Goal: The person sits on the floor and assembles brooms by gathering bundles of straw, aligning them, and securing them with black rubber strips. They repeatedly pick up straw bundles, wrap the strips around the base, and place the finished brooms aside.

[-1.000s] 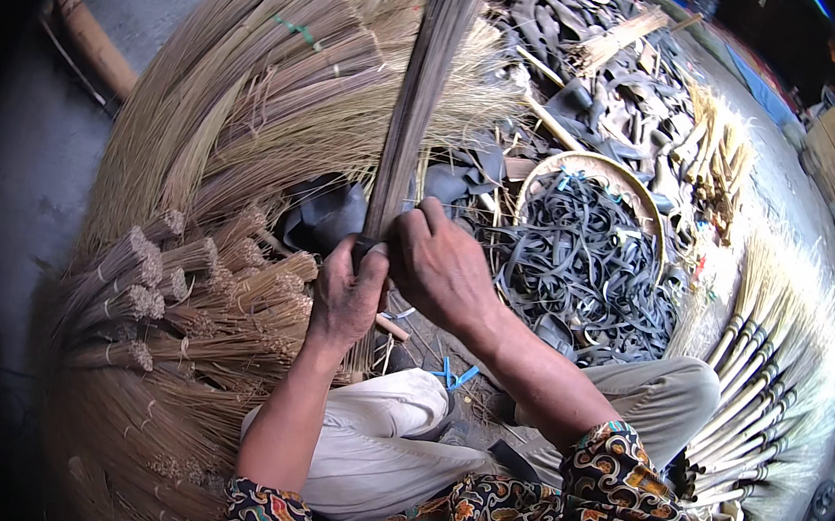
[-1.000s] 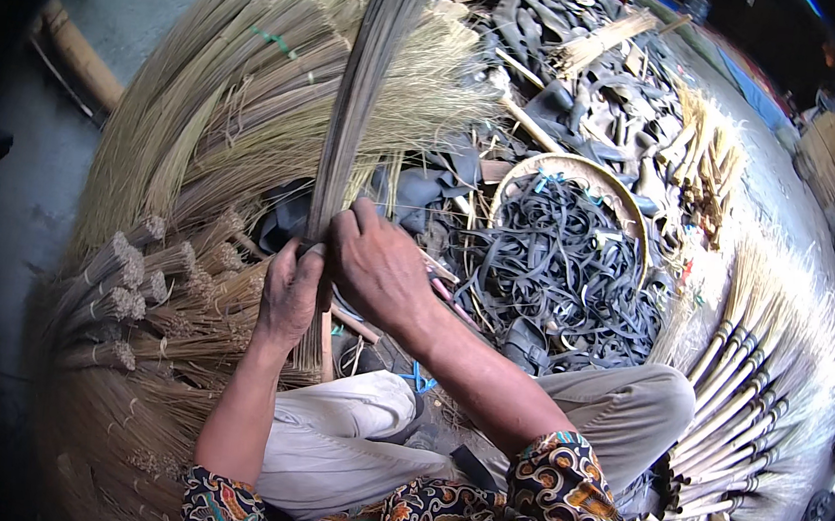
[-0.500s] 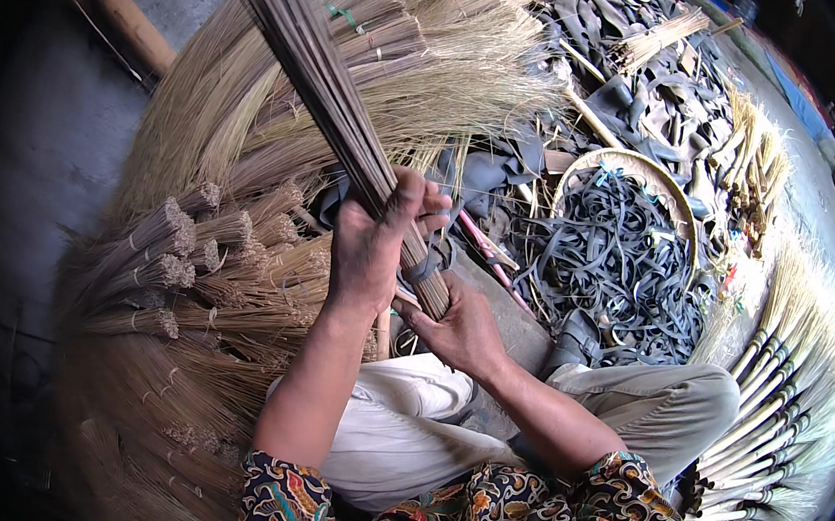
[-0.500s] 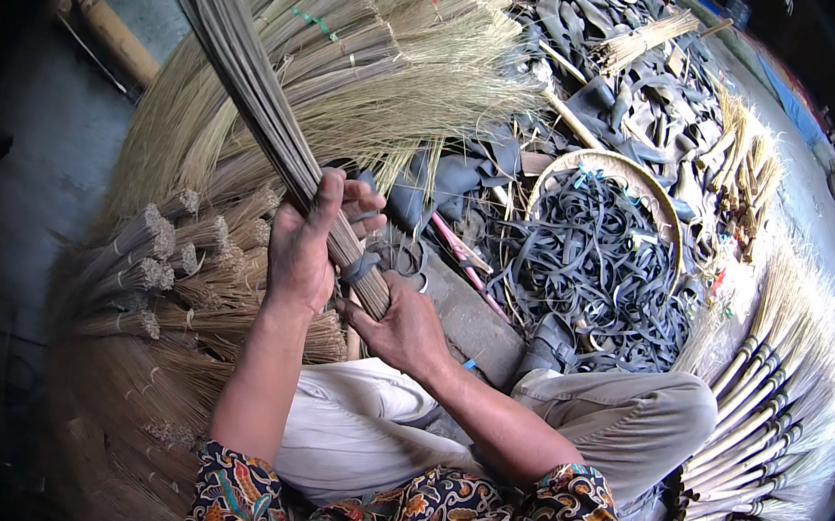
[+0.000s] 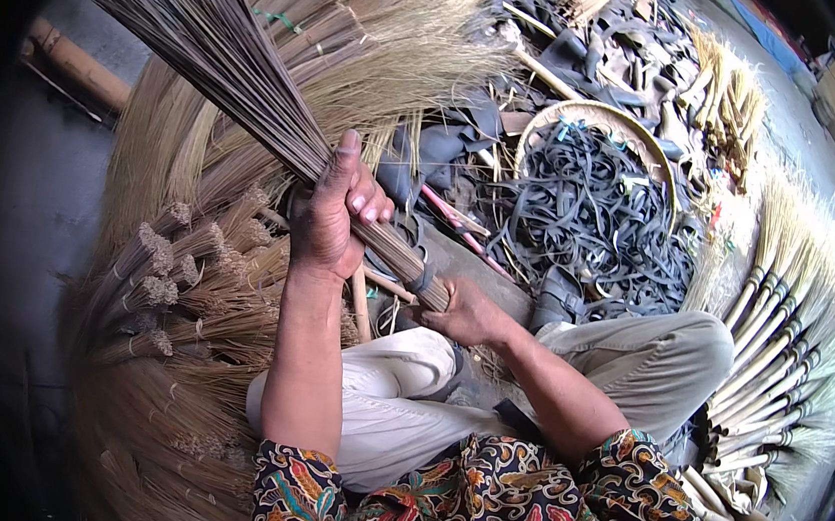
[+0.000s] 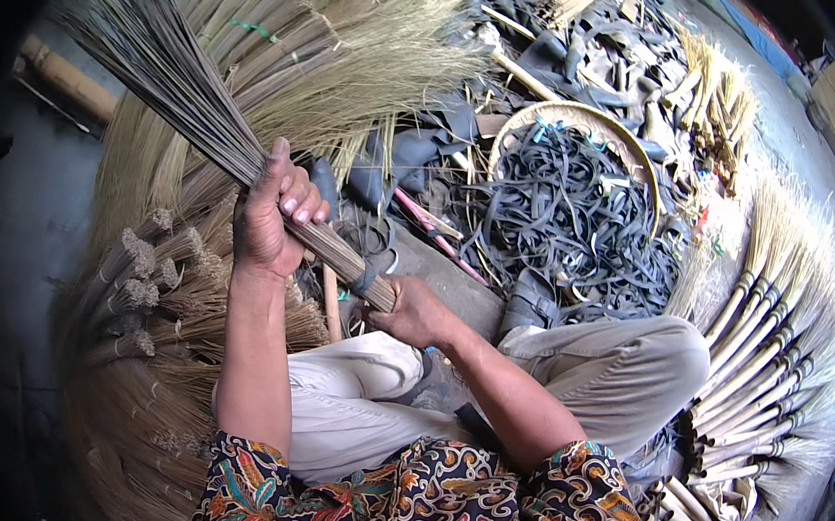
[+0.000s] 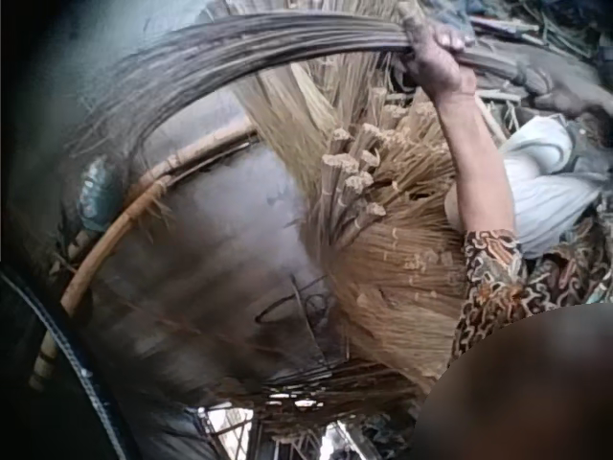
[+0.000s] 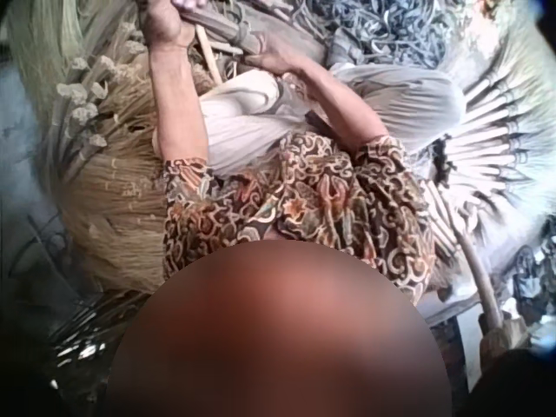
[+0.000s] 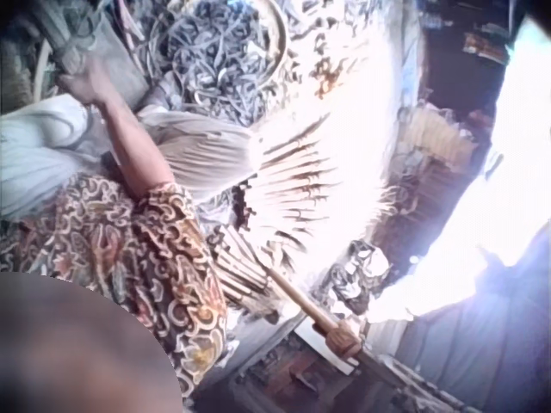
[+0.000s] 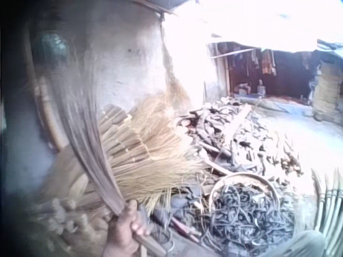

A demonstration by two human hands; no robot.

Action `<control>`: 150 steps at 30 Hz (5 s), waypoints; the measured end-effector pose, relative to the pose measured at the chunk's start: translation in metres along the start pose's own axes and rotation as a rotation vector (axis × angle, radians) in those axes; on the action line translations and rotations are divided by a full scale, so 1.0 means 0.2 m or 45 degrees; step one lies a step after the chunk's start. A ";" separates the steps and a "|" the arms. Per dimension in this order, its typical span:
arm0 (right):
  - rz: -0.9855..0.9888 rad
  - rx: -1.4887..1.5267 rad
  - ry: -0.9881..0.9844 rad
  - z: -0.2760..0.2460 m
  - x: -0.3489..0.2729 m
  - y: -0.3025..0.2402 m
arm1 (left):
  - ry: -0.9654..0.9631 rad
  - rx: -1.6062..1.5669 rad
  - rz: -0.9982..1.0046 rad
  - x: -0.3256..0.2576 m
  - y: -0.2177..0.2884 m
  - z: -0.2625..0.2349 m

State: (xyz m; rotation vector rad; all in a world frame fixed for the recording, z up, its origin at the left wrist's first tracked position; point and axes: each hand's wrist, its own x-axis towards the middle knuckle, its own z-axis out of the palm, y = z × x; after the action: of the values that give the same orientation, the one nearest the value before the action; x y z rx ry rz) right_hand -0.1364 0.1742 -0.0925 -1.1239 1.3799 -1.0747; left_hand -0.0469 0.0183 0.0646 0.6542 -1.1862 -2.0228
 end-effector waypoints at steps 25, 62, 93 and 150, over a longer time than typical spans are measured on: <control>-0.050 -0.267 0.690 -0.17 -0.10 0.60 | -0.335 0.415 0.011 0.18 -0.77 0.19; 1.848 -0.281 1.578 -0.56 -1.85 1.47 | 0.298 1.619 -0.863 0.08 -0.16 -1.40; 1.875 0.046 2.029 -0.67 -2.16 1.75 | 0.094 1.770 -0.978 0.03 -0.22 -1.31; -0.972 -0.131 1.400 -0.82 -0.70 -1.14 | -0.670 1.090 1.221 -0.10 -0.50 1.01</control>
State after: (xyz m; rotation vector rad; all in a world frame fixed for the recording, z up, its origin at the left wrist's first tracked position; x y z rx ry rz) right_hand -0.2738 0.2808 0.1686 -1.2031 1.8568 -2.4362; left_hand -0.2092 0.1762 0.0701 -0.1534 -2.1600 -0.8268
